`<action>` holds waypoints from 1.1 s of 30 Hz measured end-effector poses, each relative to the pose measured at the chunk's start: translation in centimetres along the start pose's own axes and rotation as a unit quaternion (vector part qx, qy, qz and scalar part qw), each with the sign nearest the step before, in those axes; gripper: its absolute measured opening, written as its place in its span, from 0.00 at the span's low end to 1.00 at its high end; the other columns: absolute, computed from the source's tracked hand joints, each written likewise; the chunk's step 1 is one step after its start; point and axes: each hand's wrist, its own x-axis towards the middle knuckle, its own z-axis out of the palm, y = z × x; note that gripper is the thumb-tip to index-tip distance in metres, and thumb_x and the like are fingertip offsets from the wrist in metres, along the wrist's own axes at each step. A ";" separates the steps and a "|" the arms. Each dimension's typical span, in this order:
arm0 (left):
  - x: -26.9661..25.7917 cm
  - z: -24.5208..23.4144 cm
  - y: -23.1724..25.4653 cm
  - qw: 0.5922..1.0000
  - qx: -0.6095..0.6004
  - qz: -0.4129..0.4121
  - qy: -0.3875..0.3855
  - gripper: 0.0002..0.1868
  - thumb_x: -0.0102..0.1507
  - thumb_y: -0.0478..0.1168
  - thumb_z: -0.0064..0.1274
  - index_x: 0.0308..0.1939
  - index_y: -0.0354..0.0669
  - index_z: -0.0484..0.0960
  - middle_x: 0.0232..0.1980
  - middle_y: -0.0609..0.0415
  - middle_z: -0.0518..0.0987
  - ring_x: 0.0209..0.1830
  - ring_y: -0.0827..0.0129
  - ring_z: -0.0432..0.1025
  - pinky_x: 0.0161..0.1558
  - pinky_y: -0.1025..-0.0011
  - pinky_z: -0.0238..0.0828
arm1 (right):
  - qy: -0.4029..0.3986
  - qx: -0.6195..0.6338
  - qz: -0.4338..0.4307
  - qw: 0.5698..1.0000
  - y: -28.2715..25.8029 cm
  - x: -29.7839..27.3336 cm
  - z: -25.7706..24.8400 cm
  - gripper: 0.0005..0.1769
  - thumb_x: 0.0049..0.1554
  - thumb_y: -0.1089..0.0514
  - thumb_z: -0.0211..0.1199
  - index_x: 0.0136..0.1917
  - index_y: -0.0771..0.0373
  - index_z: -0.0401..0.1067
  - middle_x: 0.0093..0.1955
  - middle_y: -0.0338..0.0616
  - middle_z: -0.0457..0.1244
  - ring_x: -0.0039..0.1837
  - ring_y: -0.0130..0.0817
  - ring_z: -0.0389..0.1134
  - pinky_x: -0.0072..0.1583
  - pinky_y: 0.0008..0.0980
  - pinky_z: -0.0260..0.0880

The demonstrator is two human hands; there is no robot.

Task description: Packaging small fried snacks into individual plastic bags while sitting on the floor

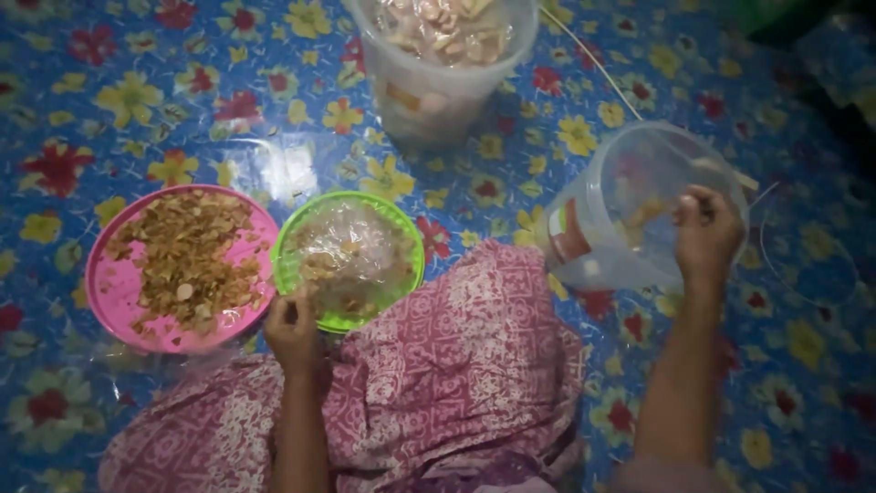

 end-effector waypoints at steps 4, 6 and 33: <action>-0.1 -0.2 -1.4 0.998 0.036 0.057 -0.009 0.18 0.64 0.41 0.50 0.20 0.43 0.68 0.21 0.58 0.64 0.23 0.74 0.55 0.30 0.71 0.54 | -0.098 -0.066 0.174 0.978 2.6 1.0 1.1 0.24 0.54 0.58 0.55 0.63 0.63 0.65 0.51 0.44 0.63 0.49 0.41 0.64 0.49 0.41 0.62; -0.1 -0.3 -1.9 0.998 0.003 0.058 -0.027 0.16 0.63 0.35 0.49 0.19 0.44 0.68 0.21 0.59 0.65 0.24 0.76 0.58 0.30 0.73 0.54 | -0.026 -0.167 -0.047 0.985 8.2 1.7 2.4 0.21 0.54 0.59 0.62 0.59 0.69 0.69 0.51 0.58 0.62 0.51 0.57 0.63 0.54 0.47 0.60; 1.2 0.1 -1.7 0.995 -0.065 0.076 0.027 0.07 0.57 0.37 0.57 0.26 0.42 0.76 0.26 0.52 0.74 0.27 0.62 0.70 0.32 0.71 0.66 | -0.423 0.149 -0.216 0.867 -20.2 -17.5 24.4 0.14 0.50 0.54 0.65 0.49 0.60 0.73 0.40 0.50 0.64 0.40 0.49 0.68 0.44 0.39 0.69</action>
